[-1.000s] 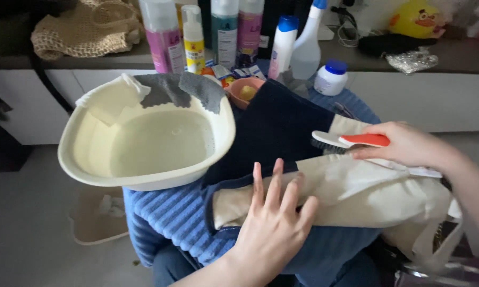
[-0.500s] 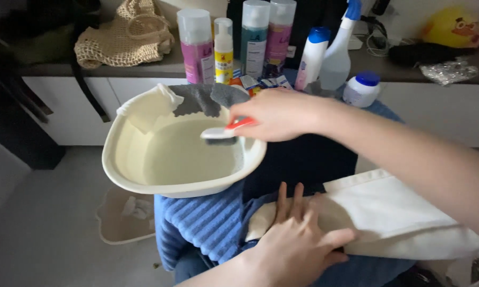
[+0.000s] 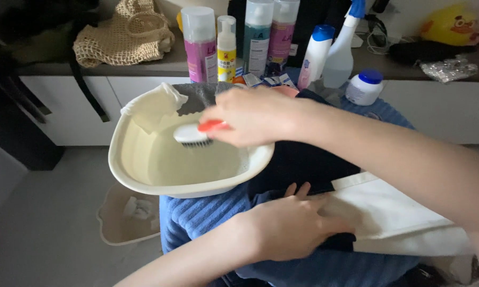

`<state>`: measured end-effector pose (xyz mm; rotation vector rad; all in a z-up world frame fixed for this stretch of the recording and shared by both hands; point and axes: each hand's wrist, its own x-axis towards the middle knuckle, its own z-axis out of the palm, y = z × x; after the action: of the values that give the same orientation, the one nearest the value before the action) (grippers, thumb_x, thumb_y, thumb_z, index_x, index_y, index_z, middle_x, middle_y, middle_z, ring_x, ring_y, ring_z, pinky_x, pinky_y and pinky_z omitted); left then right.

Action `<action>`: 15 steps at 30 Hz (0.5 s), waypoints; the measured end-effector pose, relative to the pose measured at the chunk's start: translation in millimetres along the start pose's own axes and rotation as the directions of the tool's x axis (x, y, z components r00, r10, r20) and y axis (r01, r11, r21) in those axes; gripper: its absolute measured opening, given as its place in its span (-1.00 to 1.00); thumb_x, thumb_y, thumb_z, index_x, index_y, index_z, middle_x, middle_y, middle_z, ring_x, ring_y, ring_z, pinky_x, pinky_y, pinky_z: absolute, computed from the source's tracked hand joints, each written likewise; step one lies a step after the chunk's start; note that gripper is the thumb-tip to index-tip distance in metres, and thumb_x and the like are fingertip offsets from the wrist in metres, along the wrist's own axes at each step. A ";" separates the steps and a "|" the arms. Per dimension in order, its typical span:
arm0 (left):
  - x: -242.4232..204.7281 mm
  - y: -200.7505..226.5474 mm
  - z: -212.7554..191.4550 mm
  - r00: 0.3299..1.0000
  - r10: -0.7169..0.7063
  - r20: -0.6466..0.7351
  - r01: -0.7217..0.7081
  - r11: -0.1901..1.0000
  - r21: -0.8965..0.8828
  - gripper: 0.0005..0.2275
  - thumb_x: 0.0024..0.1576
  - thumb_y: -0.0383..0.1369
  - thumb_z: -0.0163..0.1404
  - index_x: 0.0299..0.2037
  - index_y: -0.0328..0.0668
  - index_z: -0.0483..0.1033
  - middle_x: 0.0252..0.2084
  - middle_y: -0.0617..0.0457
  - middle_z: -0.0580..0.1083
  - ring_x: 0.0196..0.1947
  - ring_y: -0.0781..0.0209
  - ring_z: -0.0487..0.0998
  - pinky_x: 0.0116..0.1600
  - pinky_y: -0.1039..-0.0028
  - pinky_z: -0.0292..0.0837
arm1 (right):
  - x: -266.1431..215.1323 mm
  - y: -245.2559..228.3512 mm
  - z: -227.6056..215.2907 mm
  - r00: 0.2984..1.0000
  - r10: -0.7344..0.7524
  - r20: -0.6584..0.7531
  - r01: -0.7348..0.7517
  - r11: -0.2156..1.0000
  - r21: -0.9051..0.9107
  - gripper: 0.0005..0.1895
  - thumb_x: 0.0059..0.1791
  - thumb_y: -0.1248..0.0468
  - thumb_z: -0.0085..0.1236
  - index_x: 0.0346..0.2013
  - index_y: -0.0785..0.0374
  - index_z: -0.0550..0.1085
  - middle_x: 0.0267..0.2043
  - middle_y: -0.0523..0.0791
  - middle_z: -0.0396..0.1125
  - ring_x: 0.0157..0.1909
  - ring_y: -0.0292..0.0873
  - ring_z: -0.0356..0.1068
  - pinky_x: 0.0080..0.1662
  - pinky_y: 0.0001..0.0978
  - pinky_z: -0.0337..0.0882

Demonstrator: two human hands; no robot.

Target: Using a small brush and cleaning solution to scrub a fabric tote bag.

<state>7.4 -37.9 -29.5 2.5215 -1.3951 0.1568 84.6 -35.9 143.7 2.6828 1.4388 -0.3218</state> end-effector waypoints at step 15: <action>-2.3 12.4 -38.2 0.986 -0.165 0.031 0.164 0.986 0.031 -0.48 0.18 -0.03 -0.03 0.22 -0.22 0.36 0.09 -0.18 0.41 0.00 -0.20 0.48 -0.14 -0.04 0.47 | -15.7 7.3 37.3 0.842 -0.082 -0.533 0.208 0.962 0.180 -0.80 0.05 0.07 0.11 -0.04 -0.10 0.52 -0.19 -0.15 0.42 -0.36 -0.19 0.39 -0.37 -0.36 0.27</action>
<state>-3.2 -31.9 8.9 2.6601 -1.1964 0.1034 76.8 -59.0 110.6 3.0047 1.8519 0.2867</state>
